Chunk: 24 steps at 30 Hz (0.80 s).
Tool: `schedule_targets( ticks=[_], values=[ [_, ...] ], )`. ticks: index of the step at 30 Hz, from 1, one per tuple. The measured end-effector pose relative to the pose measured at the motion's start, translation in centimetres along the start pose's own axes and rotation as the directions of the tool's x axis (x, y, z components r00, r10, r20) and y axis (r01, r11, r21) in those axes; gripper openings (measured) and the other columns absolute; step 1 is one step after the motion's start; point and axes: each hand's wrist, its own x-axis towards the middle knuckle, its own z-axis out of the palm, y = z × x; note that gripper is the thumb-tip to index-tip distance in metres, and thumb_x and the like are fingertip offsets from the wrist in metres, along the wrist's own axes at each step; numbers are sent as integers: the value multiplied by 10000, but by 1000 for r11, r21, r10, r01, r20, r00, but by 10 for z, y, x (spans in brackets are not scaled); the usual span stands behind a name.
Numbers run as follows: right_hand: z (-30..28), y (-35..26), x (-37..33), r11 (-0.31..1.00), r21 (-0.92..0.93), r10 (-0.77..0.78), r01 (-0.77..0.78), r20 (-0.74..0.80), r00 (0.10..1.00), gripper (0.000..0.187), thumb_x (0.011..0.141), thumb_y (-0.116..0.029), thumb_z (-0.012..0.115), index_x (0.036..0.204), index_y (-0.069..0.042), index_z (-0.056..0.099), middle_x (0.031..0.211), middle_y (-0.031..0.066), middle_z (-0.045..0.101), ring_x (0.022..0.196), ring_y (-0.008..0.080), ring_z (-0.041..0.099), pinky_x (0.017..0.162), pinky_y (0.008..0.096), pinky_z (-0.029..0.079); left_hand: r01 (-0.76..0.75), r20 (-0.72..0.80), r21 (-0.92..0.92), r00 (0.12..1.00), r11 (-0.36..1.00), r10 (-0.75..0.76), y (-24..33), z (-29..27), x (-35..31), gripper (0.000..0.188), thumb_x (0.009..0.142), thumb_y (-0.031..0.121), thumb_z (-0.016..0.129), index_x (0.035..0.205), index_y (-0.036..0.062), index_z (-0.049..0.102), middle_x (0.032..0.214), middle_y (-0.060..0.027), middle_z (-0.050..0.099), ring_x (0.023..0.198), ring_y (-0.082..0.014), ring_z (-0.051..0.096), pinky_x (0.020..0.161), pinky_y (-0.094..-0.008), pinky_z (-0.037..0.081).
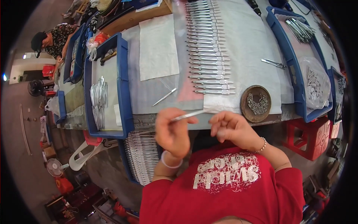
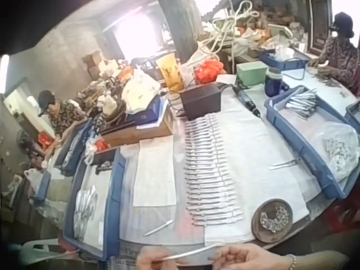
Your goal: Assembling internal pen components and placing them into barrels at a workstation.
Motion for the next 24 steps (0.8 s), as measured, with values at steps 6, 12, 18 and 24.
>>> schedule_targets(
  ticks=[6, 12, 18, 24],
  values=[
    [-16, -5, -2, 838, 522, -126, 159, -98, 987, 210, 874, -112, 593, 1049, -2, 554, 822, 59, 584, 615, 79, 490, 596, 237, 425, -81, 204, 105, 977, 991, 58, -9, 9, -47, 227, 772, -125, 595, 945, 6, 528, 919, -134, 571, 737, -179, 623, 630, -259, 528],
    [-18, -12, -14, 976, 92, -168, 199, -269, 949, 136, 870, -125, 599, 913, 0, 567, 705, 27, 569, 535, 56, 446, 509, 203, 370, 54, 458, 147, 881, 988, -116, 3, 12, -46, 303, 723, -84, 646, 1004, -2, 568, 886, -123, 618, 745, -178, 632, 648, -250, 518],
    [-17, -16, -21, 982, -170, -129, 84, -273, 953, 100, 856, -81, 602, 895, 10, 599, 715, 23, 589, 560, 43, 481, 500, 165, 372, 507, 545, 212, 649, 836, -531, 11, 19, -34, 221, 820, -35, 617, 1026, -69, 547, 872, -88, 625, 771, -96, 596, 685, -217, 493],
    [-19, -14, -16, 987, -158, -45, -3, -296, 954, 92, 837, -89, 622, 858, 1, 621, 709, 5, 590, 566, 36, 477, 504, 167, 373, 896, 630, 17, 335, 443, -701, 2, 21, -38, 112, 868, 14, 583, 955, -37, 533, 830, -83, 622, 733, -102, 608, 675, -226, 510]
  ],
)
